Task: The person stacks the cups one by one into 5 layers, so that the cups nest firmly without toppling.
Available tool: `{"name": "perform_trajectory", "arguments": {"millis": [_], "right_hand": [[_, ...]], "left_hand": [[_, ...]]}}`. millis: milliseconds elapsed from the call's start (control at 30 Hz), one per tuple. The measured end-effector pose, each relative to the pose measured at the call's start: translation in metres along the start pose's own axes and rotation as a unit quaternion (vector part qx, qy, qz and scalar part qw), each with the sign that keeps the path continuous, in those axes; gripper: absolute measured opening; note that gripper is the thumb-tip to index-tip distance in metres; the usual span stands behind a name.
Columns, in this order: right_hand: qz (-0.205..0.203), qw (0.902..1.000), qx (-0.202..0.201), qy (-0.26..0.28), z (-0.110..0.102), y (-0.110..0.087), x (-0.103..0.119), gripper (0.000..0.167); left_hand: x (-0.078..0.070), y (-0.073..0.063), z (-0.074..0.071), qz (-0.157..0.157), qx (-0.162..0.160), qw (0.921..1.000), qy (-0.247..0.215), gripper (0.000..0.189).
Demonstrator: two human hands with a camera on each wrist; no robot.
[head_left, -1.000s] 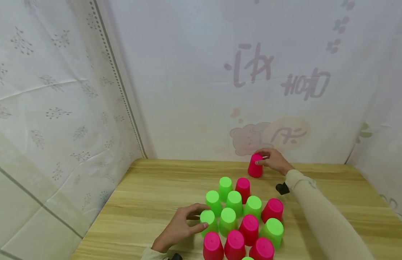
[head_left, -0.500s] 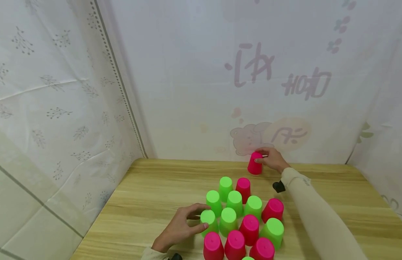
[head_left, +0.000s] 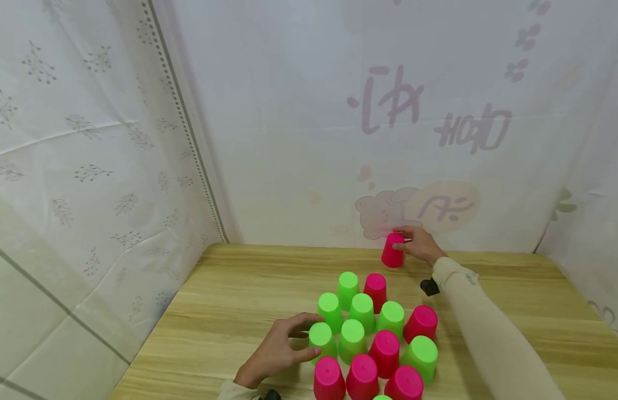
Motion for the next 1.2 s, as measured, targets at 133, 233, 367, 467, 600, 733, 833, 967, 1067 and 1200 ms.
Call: {"name": "perform_trajectory", "arguments": {"millis": [133,233,367,467,600,733,833,967,1067,1200], "right_hand": [[0.002,0.9999,0.011,0.004,-0.003,-0.002,0.003,0.062],[0.003,0.9998,0.018,0.002,-0.006,-0.003,0.004,0.064],[0.003,0.9997,0.024,-0.001,-0.013,-0.007,0.006,0.065],[-0.002,0.9997,0.026,0.004,-0.02,-0.012,0.008,0.064],[-0.016,0.9994,0.03,0.01,-0.029,-0.021,0.012,0.063],[-0.022,0.9991,0.034,0.01,-0.037,-0.03,0.016,0.062],[-0.028,0.9991,0.033,0.005,-0.041,-0.036,0.017,0.063],[-0.045,0.9986,0.029,0.003,-0.045,-0.046,0.022,0.064],[-0.058,0.9978,0.031,0.004,-0.045,-0.054,0.027,0.063],[-0.074,0.9965,0.037,0.01,-0.044,-0.064,0.032,0.06]], "left_hand": [[-0.001,0.0,0.0,-0.002,0.001,1.0,0.0,0.044],[-0.001,0.0,0.0,-0.008,0.001,1.0,-0.002,0.043],[-0.004,-0.001,-0.003,-0.017,0.0,0.9999,-0.002,0.044],[-0.005,-0.003,-0.006,-0.009,-0.004,0.9999,0.003,0.044],[-0.006,-0.003,-0.011,0.007,-0.01,0.9999,0.009,0.043],[-0.007,-0.004,-0.014,0.008,-0.01,0.9999,0.01,0.044],[-0.007,-0.005,-0.017,0.009,-0.011,0.9998,0.015,0.043],[-0.009,-0.007,-0.023,0.016,-0.017,0.9994,0.026,0.042],[-0.012,-0.01,-0.03,0.027,-0.02,0.9987,0.039,0.04],[-0.016,-0.011,-0.041,0.027,-0.025,0.9982,0.048,0.04]]}}
Point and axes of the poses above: each hand's wrist, its own y-axis towards the middle knuckle, its own z-axis out of the palm, x = y × z, the point moved 2 cm from there along y, towards the middle knuckle, and after that the axes turned 10 degrees about -z, right-handed, at the moved point
